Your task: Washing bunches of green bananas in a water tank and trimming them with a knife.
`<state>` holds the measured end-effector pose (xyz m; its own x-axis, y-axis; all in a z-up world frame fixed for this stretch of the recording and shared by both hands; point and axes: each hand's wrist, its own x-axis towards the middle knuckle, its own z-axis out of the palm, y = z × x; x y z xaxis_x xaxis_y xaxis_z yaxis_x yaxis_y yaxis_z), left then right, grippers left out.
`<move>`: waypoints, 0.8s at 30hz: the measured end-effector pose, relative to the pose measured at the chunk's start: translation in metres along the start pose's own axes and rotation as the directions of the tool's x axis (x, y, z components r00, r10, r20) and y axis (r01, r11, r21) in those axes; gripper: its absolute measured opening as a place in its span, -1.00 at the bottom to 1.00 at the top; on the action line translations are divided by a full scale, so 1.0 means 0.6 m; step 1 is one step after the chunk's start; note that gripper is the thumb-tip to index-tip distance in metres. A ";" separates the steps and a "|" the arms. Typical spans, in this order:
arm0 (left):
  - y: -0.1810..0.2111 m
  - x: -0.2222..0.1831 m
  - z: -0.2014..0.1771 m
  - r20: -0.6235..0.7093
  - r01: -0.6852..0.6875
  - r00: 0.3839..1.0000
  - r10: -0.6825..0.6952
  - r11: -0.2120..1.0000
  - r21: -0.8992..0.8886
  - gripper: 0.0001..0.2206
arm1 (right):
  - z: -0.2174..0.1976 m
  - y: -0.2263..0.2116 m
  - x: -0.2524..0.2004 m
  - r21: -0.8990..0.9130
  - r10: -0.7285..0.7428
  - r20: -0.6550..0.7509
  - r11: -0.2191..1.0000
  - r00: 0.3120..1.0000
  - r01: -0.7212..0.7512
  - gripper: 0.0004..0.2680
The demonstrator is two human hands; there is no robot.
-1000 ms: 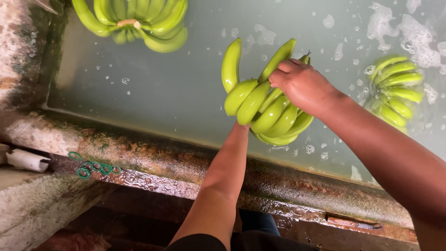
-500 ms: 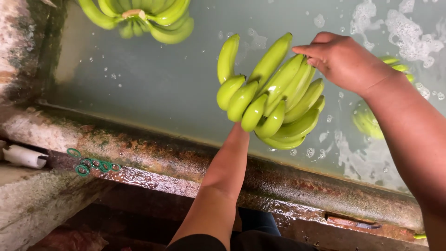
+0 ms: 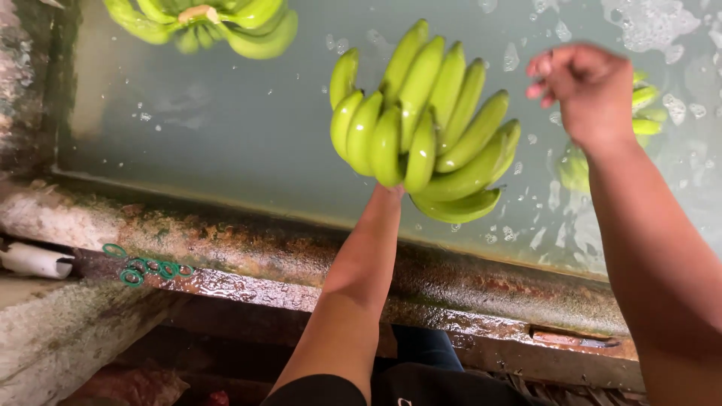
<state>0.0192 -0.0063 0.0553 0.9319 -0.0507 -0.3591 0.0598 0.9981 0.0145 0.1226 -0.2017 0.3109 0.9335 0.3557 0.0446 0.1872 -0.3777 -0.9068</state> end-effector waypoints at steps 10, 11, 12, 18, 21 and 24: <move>0.003 0.011 -0.026 -0.164 0.030 0.986 -0.033 0.999 -0.017 -0.34 | 0.055 0.060 -0.127 -0.377 -0.051 0.116 0.922 0.992 0.092 -0.71; 0.001 0.014 -0.036 -0.171 0.031 0.985 -0.034 0.999 -0.019 -0.34 | 0.066 0.049 -0.120 -0.453 -0.123 0.175 0.871 0.977 0.190 -0.67; 0.000 0.015 -0.047 -0.177 0.033 0.983 -0.036 0.999 -0.020 -0.33 | 0.079 0.039 -0.113 -0.518 -0.187 0.239 0.805 0.953 0.288 -0.62; 0.010 0.014 -0.027 -0.349 0.081 0.934 -0.072 0.997 0.011 -0.37 | 0.103 0.119 -0.055 -0.522 -0.318 0.404 0.689 0.857 0.502 -0.74; 0.000 0.050 -0.108 -0.356 0.094 0.929 -0.102 0.995 -0.041 -0.42 | 0.091 0.175 -0.055 -0.472 -0.103 0.290 0.850 0.951 0.236 -0.90; 0.018 0.015 -0.028 -0.354 0.148 0.928 -0.119 0.987 0.057 -0.45 | 0.052 0.193 -0.081 -0.293 0.057 0.078 0.955 0.995 -0.032 -0.91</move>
<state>0.0220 0.0044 0.0366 0.7307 -0.1532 -0.6652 0.2178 0.9759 0.0144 0.0894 -0.2359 0.1905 0.9160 0.3991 -0.0399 0.2390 -0.6230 -0.7448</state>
